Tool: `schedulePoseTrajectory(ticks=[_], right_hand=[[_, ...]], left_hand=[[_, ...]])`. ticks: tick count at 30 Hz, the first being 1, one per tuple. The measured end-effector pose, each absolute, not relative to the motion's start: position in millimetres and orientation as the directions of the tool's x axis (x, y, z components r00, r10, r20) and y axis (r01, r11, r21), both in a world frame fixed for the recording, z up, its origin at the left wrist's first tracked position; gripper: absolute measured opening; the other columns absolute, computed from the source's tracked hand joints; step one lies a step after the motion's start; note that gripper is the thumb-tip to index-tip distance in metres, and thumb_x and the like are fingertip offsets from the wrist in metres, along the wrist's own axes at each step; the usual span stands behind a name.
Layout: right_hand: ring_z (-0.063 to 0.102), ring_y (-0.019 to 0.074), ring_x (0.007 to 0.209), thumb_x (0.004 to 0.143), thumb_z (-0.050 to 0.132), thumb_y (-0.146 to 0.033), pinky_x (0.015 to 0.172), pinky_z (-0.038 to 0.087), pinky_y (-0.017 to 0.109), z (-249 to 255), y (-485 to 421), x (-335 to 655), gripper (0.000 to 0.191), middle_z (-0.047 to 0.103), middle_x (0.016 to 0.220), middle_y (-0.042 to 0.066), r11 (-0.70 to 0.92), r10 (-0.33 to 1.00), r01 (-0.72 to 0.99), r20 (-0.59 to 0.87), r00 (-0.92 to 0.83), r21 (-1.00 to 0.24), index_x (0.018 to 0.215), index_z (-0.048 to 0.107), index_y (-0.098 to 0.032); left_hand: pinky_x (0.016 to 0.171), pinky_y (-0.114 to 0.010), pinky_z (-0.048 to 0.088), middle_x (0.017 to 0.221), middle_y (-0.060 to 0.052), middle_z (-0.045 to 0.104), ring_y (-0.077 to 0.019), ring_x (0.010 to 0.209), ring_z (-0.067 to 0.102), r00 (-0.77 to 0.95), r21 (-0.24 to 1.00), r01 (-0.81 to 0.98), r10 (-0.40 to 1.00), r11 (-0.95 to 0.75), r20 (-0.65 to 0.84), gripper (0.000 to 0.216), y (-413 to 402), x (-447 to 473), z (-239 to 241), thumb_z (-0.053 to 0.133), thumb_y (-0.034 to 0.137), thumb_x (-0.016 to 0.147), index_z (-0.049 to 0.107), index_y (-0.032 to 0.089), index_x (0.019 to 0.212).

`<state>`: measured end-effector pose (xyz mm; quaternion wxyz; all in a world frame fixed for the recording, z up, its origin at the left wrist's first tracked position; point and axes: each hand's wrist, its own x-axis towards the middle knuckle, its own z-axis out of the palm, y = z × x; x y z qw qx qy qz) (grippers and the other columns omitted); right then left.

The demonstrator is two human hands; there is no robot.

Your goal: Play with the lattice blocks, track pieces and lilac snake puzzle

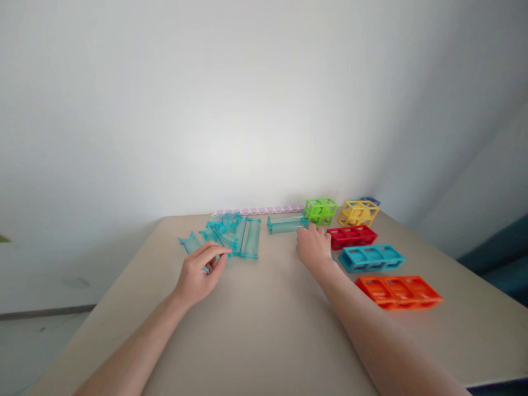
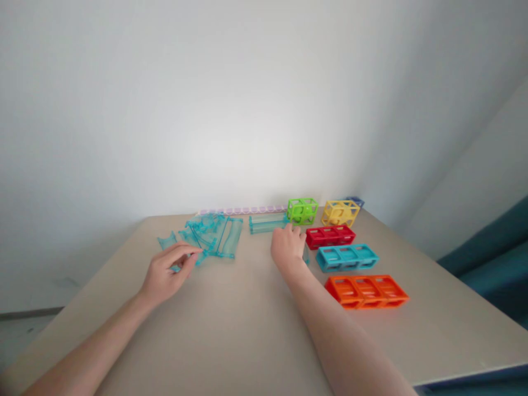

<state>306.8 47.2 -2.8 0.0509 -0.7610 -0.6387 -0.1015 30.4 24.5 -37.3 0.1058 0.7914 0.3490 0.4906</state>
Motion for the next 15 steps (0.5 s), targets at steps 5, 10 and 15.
schedulePoseTrajectory(ticks=[5, 10, 15], right_hand=[[0.056, 0.0348, 0.102, 0.089, 0.041, -0.011, 0.081, 0.041, 0.043, 0.4, 46.3, 309.8, 0.031, 0.062, 0.104, 0.022, -0.263, 0.937, 0.964, 0.247, 0.246, 0.039, 0.101, 0.069, -0.009], [0.054, 0.0357, 0.105, 0.090, 0.044, -0.016, 0.085, 0.041, 0.046, 0.3, 48.8, 307.4, 0.029, 0.060, 0.109, 0.021, -0.254, 0.916, 0.967, 0.323, 0.239, 0.002, 0.105, 0.068, -0.010], [0.049, 0.0250, 0.117, 0.093, 0.045, -0.022, 0.100, 0.038, 0.038, -16.6, 46.5, 271.6, 0.039, 0.052, 0.134, 0.012, 0.389, 0.867, 0.913, 0.385, -0.316, -0.126, 0.131, 0.053, -0.019]], left_hand=[[0.052, -0.018, 0.045, 0.087, -0.003, 0.061, -0.0074, 0.060, 0.053, 0.291, 0.486, 0.485, 0.658, -0.727, 0.694, 0.015, 25.0, 29.7, -36.1, 0.055, 0.014, 0.087, 0.066, 0.019, 0.095], [0.093, -0.041, 0.047, 0.114, -0.007, 0.063, -0.0225, 0.106, 0.055, 0.433, 0.232, 0.668, 0.624, -0.707, 0.651, 0.022, 27.6, 29.7, -29.1, 0.056, 0.019, 0.086, 0.068, 0.024, 0.103], [0.108, -0.058, 0.030, 0.146, -0.007, 0.043, -0.0344, 0.134, 0.028, 0.524, 0.095, 0.763, 0.698, -0.639, 0.489, 0.051, 32.4, 30.7, -39.3, 0.060, 0.029, 0.083, 0.051, 0.027, 0.133]])
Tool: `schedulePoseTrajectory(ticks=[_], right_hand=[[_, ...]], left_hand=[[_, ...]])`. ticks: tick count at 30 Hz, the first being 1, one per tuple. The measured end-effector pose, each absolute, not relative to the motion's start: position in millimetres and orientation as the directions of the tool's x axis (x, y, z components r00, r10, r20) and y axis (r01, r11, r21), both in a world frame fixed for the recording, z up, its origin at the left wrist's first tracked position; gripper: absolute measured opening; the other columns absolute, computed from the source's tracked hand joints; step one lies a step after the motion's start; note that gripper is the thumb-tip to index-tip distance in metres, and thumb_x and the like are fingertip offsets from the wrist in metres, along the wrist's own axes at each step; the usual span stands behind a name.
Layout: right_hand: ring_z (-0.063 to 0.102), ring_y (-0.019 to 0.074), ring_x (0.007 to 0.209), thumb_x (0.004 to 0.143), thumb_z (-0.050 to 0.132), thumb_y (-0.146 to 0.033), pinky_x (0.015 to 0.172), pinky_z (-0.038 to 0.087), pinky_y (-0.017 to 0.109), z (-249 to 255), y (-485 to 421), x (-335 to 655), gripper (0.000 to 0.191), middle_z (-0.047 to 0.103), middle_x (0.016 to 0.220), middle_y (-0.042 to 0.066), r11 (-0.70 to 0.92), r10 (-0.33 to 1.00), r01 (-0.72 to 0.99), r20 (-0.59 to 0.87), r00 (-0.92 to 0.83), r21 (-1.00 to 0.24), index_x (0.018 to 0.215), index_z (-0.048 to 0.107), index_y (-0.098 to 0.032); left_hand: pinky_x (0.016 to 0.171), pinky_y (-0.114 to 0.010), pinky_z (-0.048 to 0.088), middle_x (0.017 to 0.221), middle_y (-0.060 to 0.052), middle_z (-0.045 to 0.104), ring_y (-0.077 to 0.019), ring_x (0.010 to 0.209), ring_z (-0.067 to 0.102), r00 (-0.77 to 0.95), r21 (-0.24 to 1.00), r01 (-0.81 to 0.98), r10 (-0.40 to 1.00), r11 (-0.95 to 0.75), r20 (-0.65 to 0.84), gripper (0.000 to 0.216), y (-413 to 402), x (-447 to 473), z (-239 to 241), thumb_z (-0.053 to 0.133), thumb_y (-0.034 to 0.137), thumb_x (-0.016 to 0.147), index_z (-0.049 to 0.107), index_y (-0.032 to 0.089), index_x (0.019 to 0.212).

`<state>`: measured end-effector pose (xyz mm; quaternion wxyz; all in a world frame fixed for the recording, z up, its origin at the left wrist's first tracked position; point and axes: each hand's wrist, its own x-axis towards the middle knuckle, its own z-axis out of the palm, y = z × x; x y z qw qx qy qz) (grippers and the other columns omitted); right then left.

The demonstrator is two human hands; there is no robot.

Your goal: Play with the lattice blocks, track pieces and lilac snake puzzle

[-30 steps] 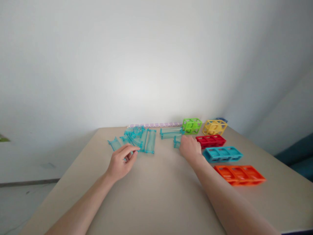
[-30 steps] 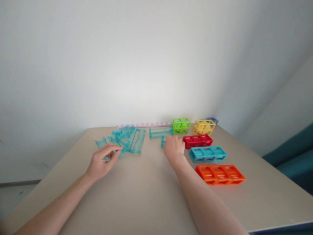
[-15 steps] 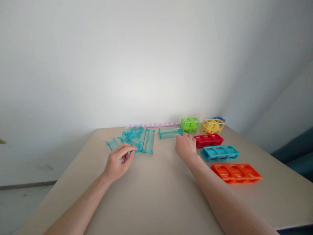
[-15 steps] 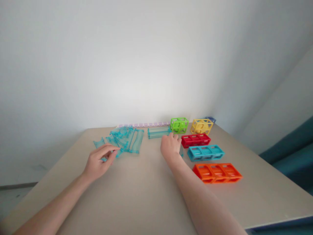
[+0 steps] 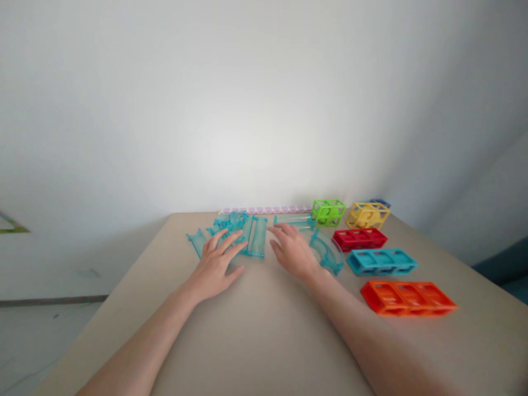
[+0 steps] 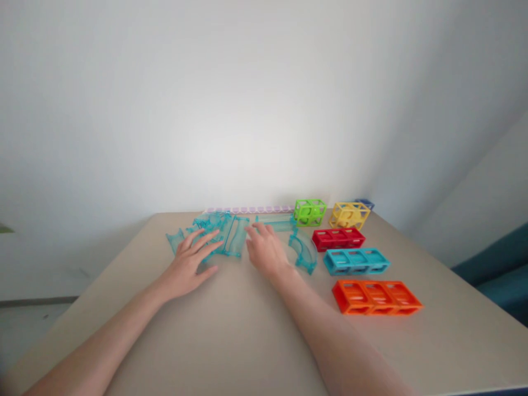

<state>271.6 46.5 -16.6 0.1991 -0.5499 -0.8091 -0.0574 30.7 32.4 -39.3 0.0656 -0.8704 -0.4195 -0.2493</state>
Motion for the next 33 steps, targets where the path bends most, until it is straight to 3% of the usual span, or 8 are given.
schedulePoseTrajectory(ticks=[2, 5, 10, 15, 20, 24, 29, 33], right_hand=[[0.038, 0.0279, 0.129, 0.092, 0.050, -0.029, 0.105, 0.034, 0.042, -27.3, 43.8, 252.4, 0.048, 0.039, 0.148, 0.010, 0.543, 0.808, 0.829, 0.354, -0.472, -0.133, 0.140, 0.043, -0.023], [0.030, 0.0317, 0.135, 0.092, 0.051, -0.036, 0.105, 0.033, 0.048, -39.8, 41.6, 233.3, 0.055, 0.032, 0.152, 0.009, 0.615, 0.774, 0.772, 0.306, -0.554, -0.158, 0.143, 0.038, -0.023], [0.031, 0.0300, 0.134, 0.091, 0.054, -0.032, 0.106, 0.033, 0.048, -42.4, 43.5, 232.3, 0.041, 0.038, 0.148, 0.009, 0.642, 0.755, 0.748, 0.306, -0.580, -0.168, 0.131, 0.050, -0.022], [0.039, 0.0255, 0.127, 0.090, 0.055, -0.029, 0.104, 0.036, 0.042, -33.8, 44.5, 237.3, 0.021, 0.048, 0.136, 0.011, 0.643, 0.757, 0.739, 0.310, -0.575, -0.200, 0.107, 0.062, -0.018], [0.044, 0.0235, 0.120, 0.089, 0.057, -0.025, 0.104, 0.036, 0.040, -27.6, 41.5, 240.4, 0.012, 0.052, 0.130, 0.012, 0.663, 0.742, 0.723, 0.304, -0.598, -0.196, 0.097, 0.062, -0.017], [0.045, 0.0237, 0.117, 0.088, 0.057, -0.023, 0.097, 0.039, 0.038, -23.2, 29.0, 240.0, 0.010, 0.054, 0.125, 0.010, 0.665, 0.741, 0.727, 0.271, -0.614, -0.172, 0.095, 0.061, -0.018], [0.047, 0.0237, 0.112, 0.087, 0.053, -0.019, 0.090, 0.040, 0.038, -18.6, 12.3, 234.5, 0.013, 0.056, 0.118, 0.009, 0.713, 0.698, 0.685, 0.236, -0.676, -0.151, 0.099, 0.059, -0.020], [0.048, 0.0232, 0.112, 0.083, 0.050, -0.012, 0.095, 0.038, 0.039, -21.2, 12.9, 232.7, 0.027, 0.053, 0.120, 0.010, 0.737, 0.675, 0.652, 0.251, -0.694, -0.181, 0.108, 0.057, -0.020]], left_hand=[[0.107, -0.059, 0.029, 0.144, -0.007, 0.045, -0.0350, 0.134, 0.027, 0.515, 0.099, 0.778, 0.719, -0.621, 0.466, 0.054, 35.0, 30.2, -43.9, 0.062, 0.030, 0.082, 0.049, 0.027, 0.135], [0.105, -0.055, 0.033, 0.131, -0.008, 0.054, -0.0329, 0.127, 0.035, 0.462, 0.138, 0.789, 0.726, -0.599, 0.509, 0.043, 39.6, 27.2, -45.4, 0.064, 0.028, 0.081, 0.057, 0.026, 0.123], [0.100, -0.051, 0.038, 0.107, -0.008, 0.062, -0.0297, 0.111, 0.045, 0.341, 0.191, 0.819, 0.727, -0.541, 0.596, 0.019, 47.1, 18.5, -41.6, 0.067, 0.027, 0.078, 0.063, 0.023, 0.096], [0.098, -0.048, 0.040, 0.101, -0.008, 0.062, -0.0293, 0.108, 0.046, 0.299, 0.196, 0.858, 0.772, -0.475, 0.560, 0.009, 51.6, 9.0, -46.3, 0.064, 0.019, 0.076, 0.065, 0.021, 0.085], [0.096, -0.049, 0.041, 0.101, -0.008, 0.063, -0.0316, 0.108, 0.046, 0.239, 0.227, 0.886, 0.819, -0.404, 0.522, 0.018, 54.0, 3.4, -50.8, 0.064, 0.015, 0.073, 0.067, 0.021, 0.089], [0.099, -0.052, 0.039, 0.107, -0.010, 0.062, -0.0329, 0.113, 0.045, 0.205, 0.249, 0.872, 0.778, -0.420, 0.594, 0.016, 49.9, 7.1, -42.4, 0.065, 0.018, 0.074, 0.069, 0.022, 0.090], [0.080, -0.031, 0.052, 0.101, -0.007, 0.061, -0.0160, 0.085, 0.060, 0.271, 0.504, 0.636, 0.781, -0.584, 0.563, 0.021, 38.4, 23.5, -37.2, 0.048, 0.019, 0.089, 0.062, 0.020, 0.104], [0.081, -0.032, 0.052, 0.108, -0.009, 0.058, -0.0167, 0.086, 0.061, 0.365, 0.579, 0.573, 0.813, -0.580, 0.453, 0.035, 35.5, 33.5, -44.0, 0.052, 0.023, 0.088, 0.055, 0.021, 0.122]])
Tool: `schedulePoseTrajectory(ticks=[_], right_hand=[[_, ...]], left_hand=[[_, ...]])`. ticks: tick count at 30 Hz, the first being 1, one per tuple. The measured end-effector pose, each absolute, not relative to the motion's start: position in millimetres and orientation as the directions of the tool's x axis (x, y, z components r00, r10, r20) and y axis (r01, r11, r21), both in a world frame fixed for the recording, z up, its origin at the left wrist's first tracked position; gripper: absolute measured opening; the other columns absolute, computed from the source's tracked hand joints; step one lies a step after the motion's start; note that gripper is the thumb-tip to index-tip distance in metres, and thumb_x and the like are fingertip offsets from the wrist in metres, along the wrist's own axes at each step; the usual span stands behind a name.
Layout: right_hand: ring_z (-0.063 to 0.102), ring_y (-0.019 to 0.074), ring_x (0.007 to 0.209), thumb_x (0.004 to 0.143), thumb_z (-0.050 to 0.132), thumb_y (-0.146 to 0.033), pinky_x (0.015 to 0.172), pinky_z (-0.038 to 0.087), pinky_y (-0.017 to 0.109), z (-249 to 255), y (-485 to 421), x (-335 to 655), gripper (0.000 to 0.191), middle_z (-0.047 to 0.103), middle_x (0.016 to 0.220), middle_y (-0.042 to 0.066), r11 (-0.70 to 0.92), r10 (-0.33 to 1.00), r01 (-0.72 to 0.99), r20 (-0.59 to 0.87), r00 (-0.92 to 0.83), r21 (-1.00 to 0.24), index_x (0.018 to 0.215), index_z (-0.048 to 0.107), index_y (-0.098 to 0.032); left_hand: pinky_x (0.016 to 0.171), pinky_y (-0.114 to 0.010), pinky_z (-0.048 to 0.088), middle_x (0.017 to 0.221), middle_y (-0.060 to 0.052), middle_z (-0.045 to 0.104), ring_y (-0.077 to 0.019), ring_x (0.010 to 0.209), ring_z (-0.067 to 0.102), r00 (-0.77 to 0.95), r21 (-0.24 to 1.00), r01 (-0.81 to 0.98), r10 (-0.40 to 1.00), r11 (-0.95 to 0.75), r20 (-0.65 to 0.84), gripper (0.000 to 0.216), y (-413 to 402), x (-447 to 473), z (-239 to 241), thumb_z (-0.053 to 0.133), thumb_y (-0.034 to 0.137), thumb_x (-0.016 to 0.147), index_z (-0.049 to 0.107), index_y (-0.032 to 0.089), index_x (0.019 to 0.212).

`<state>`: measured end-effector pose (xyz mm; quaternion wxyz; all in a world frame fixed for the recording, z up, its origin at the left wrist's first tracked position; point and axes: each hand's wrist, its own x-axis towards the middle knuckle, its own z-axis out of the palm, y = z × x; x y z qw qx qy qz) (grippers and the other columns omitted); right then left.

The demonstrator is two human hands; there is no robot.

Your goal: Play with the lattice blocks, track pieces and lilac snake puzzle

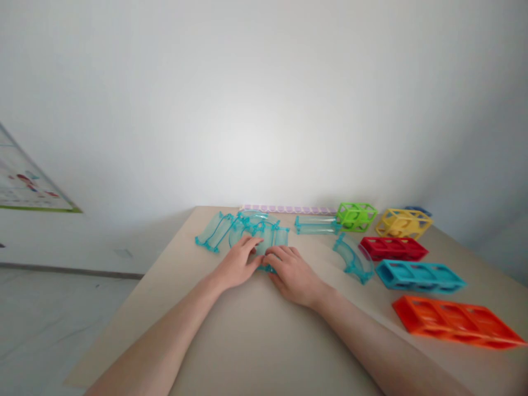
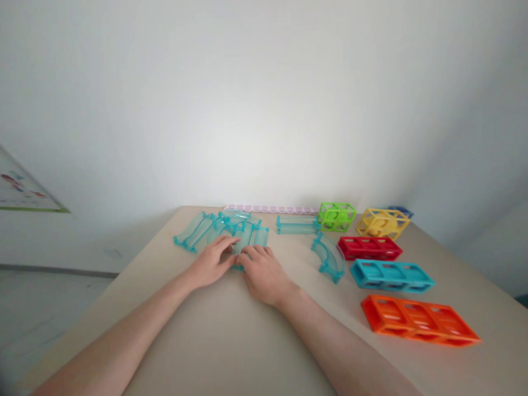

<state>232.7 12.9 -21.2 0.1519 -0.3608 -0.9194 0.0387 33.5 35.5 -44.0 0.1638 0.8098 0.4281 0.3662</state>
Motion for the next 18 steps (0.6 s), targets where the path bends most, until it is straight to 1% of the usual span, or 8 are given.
schedulePoseTrajectory(ticks=[2, 5, 6, 8, 10, 12, 15, 18], right_hand=[[0.044, 0.0247, 0.119, 0.078, 0.048, -0.007, 0.099, 0.037, 0.040, -25.3, 16.5, 233.9, 0.042, 0.047, 0.128, 0.013, 0.724, 0.688, 0.659, 0.286, -0.667, -0.203, 0.118, 0.053, -0.017], [0.032, 0.0271, 0.131, 0.066, 0.049, -0.002, 0.106, 0.032, 0.041, -32.5, 22.0, 237.1, 0.067, 0.035, 0.138, 0.017, 0.679, 0.728, 0.698, 0.330, -0.600, -0.228, 0.132, 0.043, -0.014], [0.030, 0.0281, 0.134, 0.065, 0.050, -0.002, 0.107, 0.031, 0.042, -34.4, 23.4, 238.1, 0.071, 0.032, 0.141, 0.018, 0.650, 0.753, 0.722, 0.330, -0.570, -0.236, 0.135, 0.041, -0.013], [0.033, 0.0306, 0.132, 0.069, 0.052, -0.008, 0.107, 0.032, 0.043, -36.8, 25.7, 239.4, 0.067, 0.031, 0.141, 0.020, 0.566, 0.818, 0.784, 0.295, -0.494, -0.254, 0.135, 0.043, -0.012], [0.041, 0.0311, 0.126, 0.078, 0.052, -0.017, 0.104, 0.035, 0.044, -37.2, 28.0, 239.7, 0.052, 0.038, 0.137, 0.020, 0.483, 0.871, 0.836, 0.236, -0.430, -0.259, 0.130, 0.050, -0.013], [0.045, 0.0299, 0.122, 0.083, 0.048, -0.021, 0.103, 0.035, 0.042, -36.0, 30.9, 239.1, 0.044, 0.045, 0.132, 0.019, 0.436, 0.897, 0.868, 0.198, -0.396, -0.238, 0.126, 0.055, -0.013], [0.048, 0.0281, 0.120, 0.082, 0.047, -0.015, 0.103, 0.034, 0.039, -33.6, 36.1, 237.6, 0.047, 0.050, 0.129, 0.019, 0.401, 0.910, 0.894, 0.195, -0.365, -0.201, 0.128, 0.054, -0.011], [0.053, 0.0265, 0.114, 0.080, 0.047, -0.014, 0.101, 0.037, 0.036, -32.4, 40.4, 235.6, 0.051, 0.056, 0.125, 0.018, 0.364, 0.926, 0.899, 0.196, -0.322, -0.243, 0.131, 0.050, -0.009]], left_hand=[[0.090, -0.035, 0.049, 0.110, -0.009, 0.059, -0.0197, 0.097, 0.060, 0.386, 0.545, 0.612, 0.818, -0.573, 0.426, 0.037, 36.8, 33.4, -45.3, 0.050, 0.024, 0.089, 0.055, 0.023, 0.126], [0.098, -0.040, 0.042, 0.108, -0.009, 0.062, -0.0234, 0.106, 0.057, 0.397, 0.480, 0.682, 0.831, -0.552, 0.390, 0.029, 38.8, 29.5, -44.0, 0.048, 0.029, 0.091, 0.063, 0.025, 0.116], [0.097, -0.041, 0.041, 0.105, -0.008, 0.063, -0.0245, 0.106, 0.057, 0.387, 0.472, 0.699, 0.839, -0.537, 0.382, 0.026, 38.9, 28.5, -43.6, 0.051, 0.033, 0.089, 0.065, 0.024, 0.110], [0.093, -0.041, 0.042, 0.098, -0.007, 0.064, -0.0260, 0.101, 0.057, 0.345, 0.490, 0.716, 0.862, -0.497, 0.370, 0.027, 38.6, 28.1, -43.5, 0.061, 0.044, 0.082, 0.067, 0.022, 0.097], [0.087, -0.039, 0.044, 0.091, -0.006, 0.063, -0.0255, 0.094, 0.058, 0.284, 0.544, 0.709, 0.888, -0.449, 0.363, 0.032, 38.0, 30.2, -44.6, 0.071, 0.049, 0.071, 0.065, 0.021, 0.085], [0.081, -0.036, 0.045, 0.084, -0.003, 0.061, -0.0224, 0.084, 0.057, 0.186, 0.658, 0.653, 0.922, -0.375, 0.340, 0.029, 38.2, 33.5, -46.1, 0.078, 0.041, 0.061, 0.063, 0.021, 0.076], [0.074, -0.031, 0.046, 0.077, 0.000, 0.062, -0.0174, 0.072, 0.055, -0.047, 0.889, 0.407, 0.967, -0.209, 0.249, 0.022, 40.8, 37.2, -47.2, 0.077, 0.020, 0.054, 0.063, 0.021, 0.072], [0.059, -0.026, 0.045, 0.078, -0.001, 0.064, -0.0128, 0.059, 0.054, -0.184, 0.975, 0.197, 0.973, -0.104, 0.141, 0.021, 45.6, 37.1, -46.3, 0.070, 0.017, 0.060, 0.064, 0.019, 0.080]])
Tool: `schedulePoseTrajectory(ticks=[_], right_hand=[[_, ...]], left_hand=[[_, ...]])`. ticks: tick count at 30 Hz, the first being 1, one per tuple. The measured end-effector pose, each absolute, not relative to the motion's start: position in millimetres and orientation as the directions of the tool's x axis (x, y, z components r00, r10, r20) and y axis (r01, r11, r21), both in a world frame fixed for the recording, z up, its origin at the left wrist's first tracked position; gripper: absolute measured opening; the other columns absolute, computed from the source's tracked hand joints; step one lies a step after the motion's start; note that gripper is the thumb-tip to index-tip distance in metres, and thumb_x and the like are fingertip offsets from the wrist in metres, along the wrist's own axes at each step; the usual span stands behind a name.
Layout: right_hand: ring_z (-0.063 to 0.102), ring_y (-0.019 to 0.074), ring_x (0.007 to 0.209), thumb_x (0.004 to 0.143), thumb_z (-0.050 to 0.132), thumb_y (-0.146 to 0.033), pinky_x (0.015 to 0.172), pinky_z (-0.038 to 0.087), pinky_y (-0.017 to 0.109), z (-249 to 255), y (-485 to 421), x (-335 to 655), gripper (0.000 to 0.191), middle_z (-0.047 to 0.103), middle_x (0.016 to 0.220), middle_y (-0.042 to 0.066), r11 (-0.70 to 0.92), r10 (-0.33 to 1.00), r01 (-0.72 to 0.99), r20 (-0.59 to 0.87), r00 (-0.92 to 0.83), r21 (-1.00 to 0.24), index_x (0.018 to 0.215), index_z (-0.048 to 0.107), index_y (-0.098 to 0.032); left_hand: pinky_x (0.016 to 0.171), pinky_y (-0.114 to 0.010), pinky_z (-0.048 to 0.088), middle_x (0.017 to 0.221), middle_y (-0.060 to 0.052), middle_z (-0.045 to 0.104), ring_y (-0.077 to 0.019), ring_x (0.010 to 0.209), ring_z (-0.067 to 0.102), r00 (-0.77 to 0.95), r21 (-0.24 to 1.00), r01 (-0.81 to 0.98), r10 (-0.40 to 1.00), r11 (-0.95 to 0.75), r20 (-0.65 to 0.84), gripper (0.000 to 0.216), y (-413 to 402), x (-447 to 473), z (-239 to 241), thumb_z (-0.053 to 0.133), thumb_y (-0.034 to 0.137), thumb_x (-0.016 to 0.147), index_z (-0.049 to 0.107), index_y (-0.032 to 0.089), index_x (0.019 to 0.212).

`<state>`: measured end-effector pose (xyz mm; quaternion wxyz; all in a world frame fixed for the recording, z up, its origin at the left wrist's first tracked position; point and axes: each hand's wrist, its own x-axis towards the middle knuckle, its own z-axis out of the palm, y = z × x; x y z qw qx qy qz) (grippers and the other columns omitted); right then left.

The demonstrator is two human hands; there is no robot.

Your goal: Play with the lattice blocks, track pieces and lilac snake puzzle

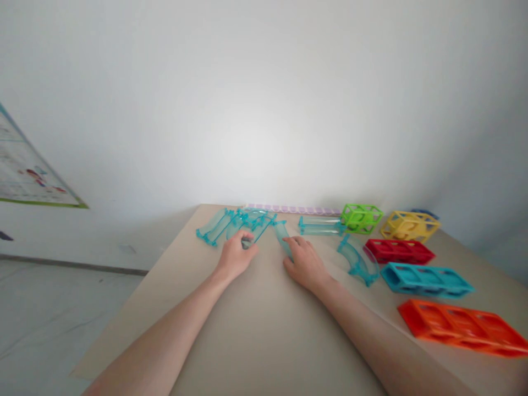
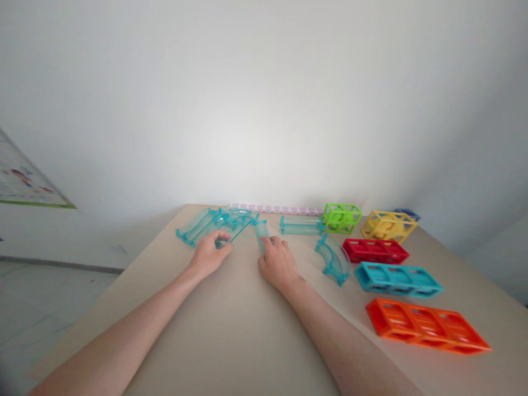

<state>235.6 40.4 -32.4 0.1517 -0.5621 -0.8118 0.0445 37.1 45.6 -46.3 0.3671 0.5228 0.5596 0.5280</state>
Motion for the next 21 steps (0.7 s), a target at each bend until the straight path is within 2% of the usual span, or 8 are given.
schedulePoseTrajectory(ticks=[4, 9, 13, 16, 18, 21], right_hand=[[0.057, 0.0244, 0.111, 0.084, 0.042, -0.015, 0.097, 0.041, 0.034, -33.2, 42.5, 232.9, 0.050, 0.060, 0.122, 0.018, 0.351, 0.933, 0.854, 0.225, -0.282, -0.385, 0.133, 0.046, -0.007], [0.064, 0.0216, 0.097, 0.087, 0.039, -0.018, 0.089, 0.047, 0.035, -38.1, 43.5, 233.2, 0.044, 0.067, 0.111, 0.014, 0.360, 0.925, 0.718, 0.329, -0.191, -0.596, 0.129, 0.049, -0.011], [0.066, 0.0158, 0.075, 0.088, 0.034, -0.023, 0.069, 0.054, 0.030, -48.5, 47.1, 232.3, 0.045, 0.067, 0.101, 0.009, 0.340, 0.938, 0.386, 0.340, -0.073, -0.857, 0.132, 0.041, -0.015], [0.066, 0.0138, 0.065, 0.089, 0.034, -0.029, 0.058, 0.054, 0.027, -56.4, 50.0, 230.1, 0.041, 0.066, 0.096, 0.009, 0.266, 0.964, 0.192, 0.255, -0.079, -0.945, 0.127, 0.043, -0.015], [0.064, 0.0124, 0.057, 0.089, 0.034, -0.029, 0.052, 0.052, 0.026, -58.7, 50.7, 229.6, 0.039, 0.066, 0.096, 0.008, 0.213, 0.976, 0.201, 0.199, -0.088, -0.956, 0.124, 0.045, -0.015], [0.061, 0.0110, 0.052, 0.089, 0.034, -0.025, 0.051, 0.049, 0.024, -56.5, 50.0, 230.9, 0.037, 0.069, 0.093, 0.006, 0.222, 0.975, 0.423, 0.214, -0.068, -0.879, 0.121, 0.050, -0.016]], left_hand=[[0.046, -0.024, 0.042, 0.080, -0.004, 0.066, -0.0088, 0.045, 0.051, -0.219, 0.998, -0.061, 0.976, -0.009, -0.005, 0.026, 50.6, 36.1, -43.2, 0.058, 0.028, 0.074, 0.057, 0.017, 0.097], [0.044, -0.023, 0.040, 0.072, -0.005, 0.064, -0.0084, 0.043, 0.050, -0.155, 0.937, -0.337, 0.977, 0.090, -0.149, 0.024, 49.3, 37.3, -34.8, 0.051, 0.031, 0.078, 0.054, 0.014, 0.094], [0.046, -0.023, 0.041, 0.070, -0.005, 0.065, -0.0097, 0.044, 0.050, -0.072, 0.882, -0.448, 0.978, 0.145, -0.197, 0.025, 46.1, 38.3, -28.7, 0.045, 0.031, 0.081, 0.054, 0.014, 0.097], [0.048, -0.024, 0.042, 0.069, -0.005, 0.064, -0.0104, 0.044, 0.050, 0.028, 0.815, -0.548, 0.978, 0.190, -0.209, 0.026, 45.2, 37.8, -27.4, 0.043, 0.032, 0.083, 0.054, 0.015, 0.098], [0.049, -0.024, 0.042, 0.067, -0.004, 0.063, -0.0104, 0.044, 0.049, 0.077, 0.772, -0.605, 0.979, 0.195, -0.187, 0.025, 44.6, 36.7, -26.8, 0.043, 0.032, 0.083, 0.055, 0.016, 0.098], [0.051, -0.025, 0.042, 0.067, -0.003, 0.062, -0.0100, 0.044, 0.047, 0.049, 0.744, -0.660, 0.994, 0.105, -0.096, 0.024, 43.2, 33.4, -23.5, 0.046, 0.032, 0.079, 0.055, 0.017, 0.096]])
